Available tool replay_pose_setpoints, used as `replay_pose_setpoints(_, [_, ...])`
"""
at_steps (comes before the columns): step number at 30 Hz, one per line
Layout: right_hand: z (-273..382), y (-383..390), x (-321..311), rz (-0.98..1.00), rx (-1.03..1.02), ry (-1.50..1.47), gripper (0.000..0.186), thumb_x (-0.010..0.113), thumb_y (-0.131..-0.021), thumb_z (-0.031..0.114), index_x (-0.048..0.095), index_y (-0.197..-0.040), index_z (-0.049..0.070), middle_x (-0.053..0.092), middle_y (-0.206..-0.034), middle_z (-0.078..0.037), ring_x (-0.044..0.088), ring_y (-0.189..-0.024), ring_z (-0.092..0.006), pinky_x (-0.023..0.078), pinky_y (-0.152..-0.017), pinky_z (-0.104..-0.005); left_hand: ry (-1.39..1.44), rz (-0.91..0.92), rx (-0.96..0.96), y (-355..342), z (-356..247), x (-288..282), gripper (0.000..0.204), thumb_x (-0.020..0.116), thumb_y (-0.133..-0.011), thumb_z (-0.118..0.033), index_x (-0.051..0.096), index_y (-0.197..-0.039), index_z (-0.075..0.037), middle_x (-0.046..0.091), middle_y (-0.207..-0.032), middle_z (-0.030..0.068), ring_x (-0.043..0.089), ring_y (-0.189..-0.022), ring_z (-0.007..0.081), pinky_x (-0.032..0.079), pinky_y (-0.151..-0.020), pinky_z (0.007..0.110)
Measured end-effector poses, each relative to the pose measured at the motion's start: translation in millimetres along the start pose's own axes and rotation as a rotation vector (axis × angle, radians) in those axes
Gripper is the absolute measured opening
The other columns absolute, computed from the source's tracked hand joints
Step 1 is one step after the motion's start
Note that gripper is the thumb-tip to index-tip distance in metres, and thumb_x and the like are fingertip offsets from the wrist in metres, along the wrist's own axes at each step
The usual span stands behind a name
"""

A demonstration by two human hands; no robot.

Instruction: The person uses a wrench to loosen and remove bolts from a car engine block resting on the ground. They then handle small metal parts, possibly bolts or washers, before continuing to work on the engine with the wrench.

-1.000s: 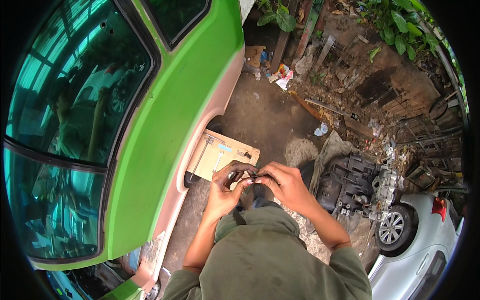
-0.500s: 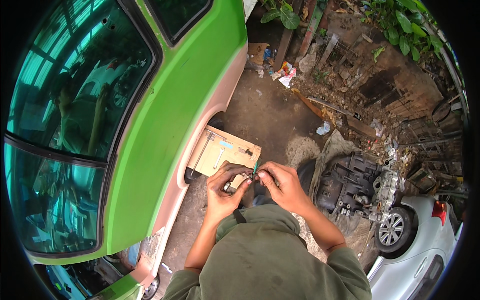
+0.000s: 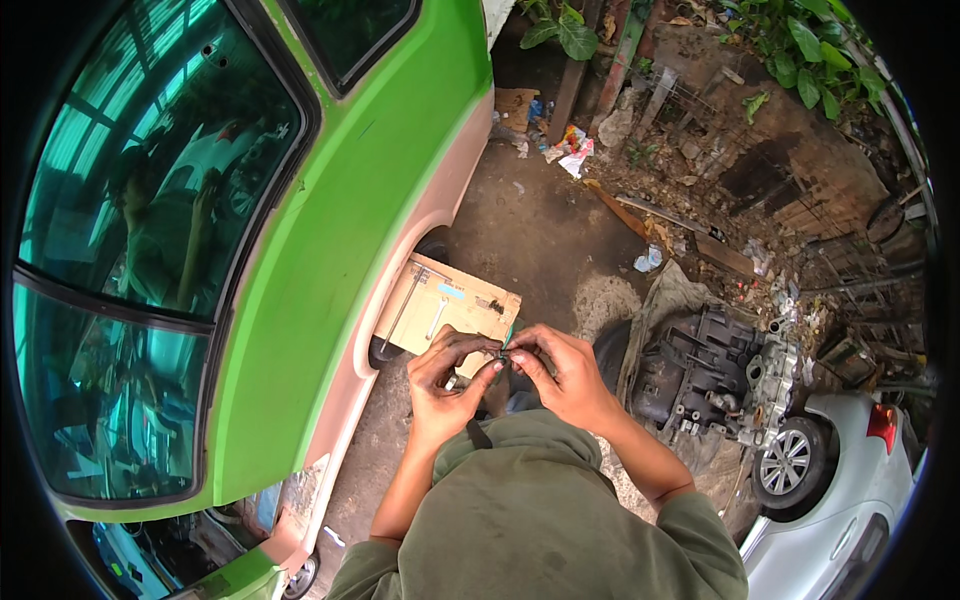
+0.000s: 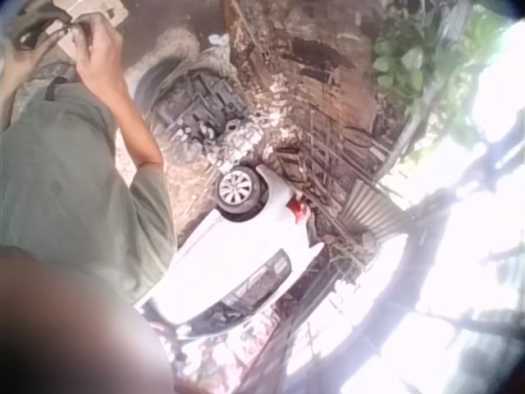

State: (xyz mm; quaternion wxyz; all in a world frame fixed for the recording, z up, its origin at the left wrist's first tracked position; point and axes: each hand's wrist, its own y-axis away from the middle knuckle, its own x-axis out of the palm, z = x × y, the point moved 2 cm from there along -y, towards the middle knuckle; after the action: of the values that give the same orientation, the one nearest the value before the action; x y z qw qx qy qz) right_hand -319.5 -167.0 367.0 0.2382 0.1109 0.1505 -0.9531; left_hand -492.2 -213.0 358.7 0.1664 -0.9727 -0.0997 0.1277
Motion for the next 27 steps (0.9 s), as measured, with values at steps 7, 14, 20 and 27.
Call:
replay_pose_setpoints(7, [-12.0,-0.4,-11.8,0.071,0.046,-0.157,0.017,0.067,-0.094,-0.001,0.062,-0.110,-0.006,0.068,-0.099,-0.012,0.069,-0.086,-0.0172,0.056,-0.078,-0.0308,-0.003,-0.056,-0.024,1.6,3.5,9.9,0.024,0.080,-0.071,0.009,0.076,-0.094,0.003,0.074,-0.087,0.0108,0.065,-0.079,0.0189,0.050,-0.068,0.029])
replay_pose_setpoints(14, [-15.5,-10.6,-24.3,0.098,-0.072,-0.069,0.020,0.075,-0.087,0.005,0.068,-0.105,0.000,0.067,-0.099,-0.012,0.069,-0.088,-0.0258,0.055,-0.076,-0.0352,0.040,-0.094,-0.173,3.2,10.6,20.0,0.021,0.080,-0.072,0.008,0.076,-0.091,0.002,0.073,-0.083,0.0096,0.064,-0.072,0.0173,0.049,-0.066,0.028])
replay_pose_setpoints(20, [-22.4,-20.6,-30.2,0.030,-0.360,0.124,0.020,0.081,-0.076,0.002,0.070,-0.094,0.002,0.065,-0.094,-0.008,0.066,-0.083,-0.0251,0.055,-0.073,-0.0360,0.030,-0.107,-0.198,1.4,15.4,27.0,0.015,0.080,-0.074,0.005,0.074,-0.088,0.004,0.073,-0.083,0.0113,0.067,-0.073,0.0190,0.050,-0.066,0.031])
replay_pose_setpoints(27, [-26.6,-25.6,-36.6,0.105,-0.332,0.087,0.017,0.078,-0.075,0.000,0.067,-0.088,0.001,0.064,-0.088,-0.008,0.064,-0.081,-0.0257,0.053,-0.072,-0.0370,-0.018,-0.087,-0.182,-3.8,11.4,33.5,0.014,0.078,-0.075,0.006,0.075,-0.089,0.003,0.073,-0.083,0.0123,0.067,-0.071,0.0201,0.051,-0.066,0.031])
